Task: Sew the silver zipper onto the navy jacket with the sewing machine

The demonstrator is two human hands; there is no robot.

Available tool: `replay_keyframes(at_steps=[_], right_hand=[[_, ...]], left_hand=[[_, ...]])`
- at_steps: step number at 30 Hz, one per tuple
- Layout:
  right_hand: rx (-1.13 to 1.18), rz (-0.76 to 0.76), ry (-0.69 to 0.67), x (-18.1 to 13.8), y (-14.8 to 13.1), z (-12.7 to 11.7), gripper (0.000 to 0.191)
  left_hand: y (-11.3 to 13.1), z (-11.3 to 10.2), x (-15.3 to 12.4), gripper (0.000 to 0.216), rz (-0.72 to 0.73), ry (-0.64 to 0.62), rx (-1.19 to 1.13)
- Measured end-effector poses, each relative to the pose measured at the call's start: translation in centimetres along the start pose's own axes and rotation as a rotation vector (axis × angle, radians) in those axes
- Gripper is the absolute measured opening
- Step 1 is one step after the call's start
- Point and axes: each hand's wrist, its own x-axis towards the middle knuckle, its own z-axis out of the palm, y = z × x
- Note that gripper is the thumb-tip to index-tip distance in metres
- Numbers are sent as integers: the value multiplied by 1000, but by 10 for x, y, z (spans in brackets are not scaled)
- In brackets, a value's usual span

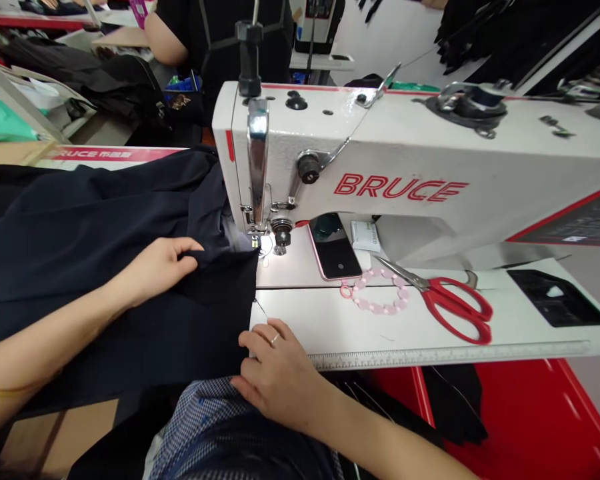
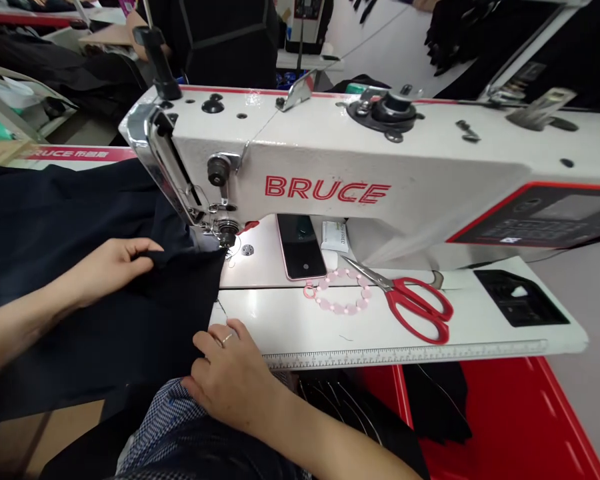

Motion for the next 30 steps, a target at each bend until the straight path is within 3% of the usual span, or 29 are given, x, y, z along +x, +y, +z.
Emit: replay_keyframes(at_steps=[3,5,8,11,15,17,20,25,30], right_hand=[[18,39,35,3,6,-6,34],[23,109,78,18,15,-9,32],[-22,162,112,41,31,-10,32],[-67,94,38,46,41,-9,25],[-54,60,18,27,44,-11,17],[-56,41,17,19,43,-12,20],[-72,13,-5,16,41,-10,30],[-168,-33,63,21,42,-3,33],[-250,-60,127,33,51,-4,28]], left_hand=[[6,2,13,18,-74,26,-348],[11,7,16,16,-22,29,-308],[19,12,12,27,113,17,15],[21,18,2,43,248,61,392],[14,32,-7,43,618,59,865],[11,42,-7,42,815,82,986],[10,57,-5,36,976,149,968],[0,67,-5,41,960,158,828],[-12,63,10,37,1054,202,739]])
